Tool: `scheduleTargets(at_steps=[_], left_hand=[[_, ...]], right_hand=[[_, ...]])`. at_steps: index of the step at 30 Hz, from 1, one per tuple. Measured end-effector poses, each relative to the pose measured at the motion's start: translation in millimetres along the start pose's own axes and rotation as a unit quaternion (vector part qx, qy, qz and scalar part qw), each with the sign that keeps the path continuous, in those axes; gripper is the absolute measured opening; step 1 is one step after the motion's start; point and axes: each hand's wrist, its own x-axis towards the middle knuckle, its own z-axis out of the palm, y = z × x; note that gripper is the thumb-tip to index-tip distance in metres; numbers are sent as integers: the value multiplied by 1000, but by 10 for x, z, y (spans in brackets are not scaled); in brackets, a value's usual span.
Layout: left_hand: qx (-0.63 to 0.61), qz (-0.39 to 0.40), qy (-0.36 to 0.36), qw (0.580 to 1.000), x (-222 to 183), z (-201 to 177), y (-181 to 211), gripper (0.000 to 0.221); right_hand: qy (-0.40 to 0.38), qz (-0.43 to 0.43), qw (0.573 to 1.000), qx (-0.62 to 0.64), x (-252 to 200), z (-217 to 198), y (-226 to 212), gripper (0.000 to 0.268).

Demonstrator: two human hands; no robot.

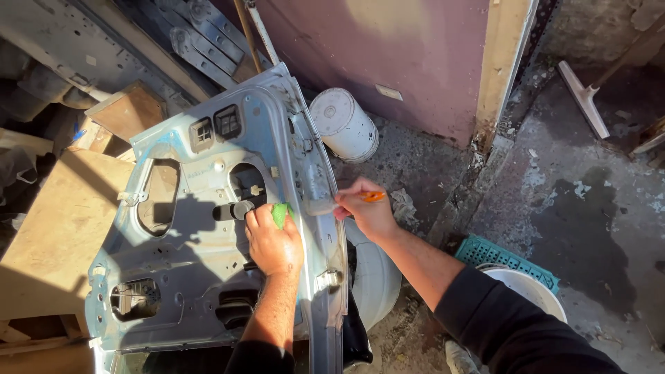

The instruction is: Cleaning and prepping the edges of a car door using a brush and soapy water.

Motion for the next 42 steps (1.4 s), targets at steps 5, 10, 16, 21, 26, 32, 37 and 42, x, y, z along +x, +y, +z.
scheduleTargets(at_steps=[5,10,16,21,26,32,37,42], left_hand=[[-4,2,-5,1000,-19,0,-37,33],[6,9,-6,1000,-33,-2,-84,29],[12,-6,-5,1000,5,-46,-43,20],[-3,8,9,1000,-46,-26,-83,19],[7,19,13,1000,35,-73,-20,28],[6,4,12,1000,-18,30,-8,32],[4,-4,5,1000,20,13,90,35],[4,-27,5,1000,-18,30,109,36]], right_hand=[[-151,-123,981,-5,289,-64,-136,9],[39,-18,991,125,463,431,34,8],[39,51,998,-7,-59,-226,417,11],[26,-55,997,-38,252,356,-151,8],[-81,-164,965,-187,-168,171,-13,17],[-75,-148,940,-298,-713,-3,-100,7],[-225,-299,810,-452,382,370,-833,12],[-452,-224,710,-491,-111,100,-1036,14]])
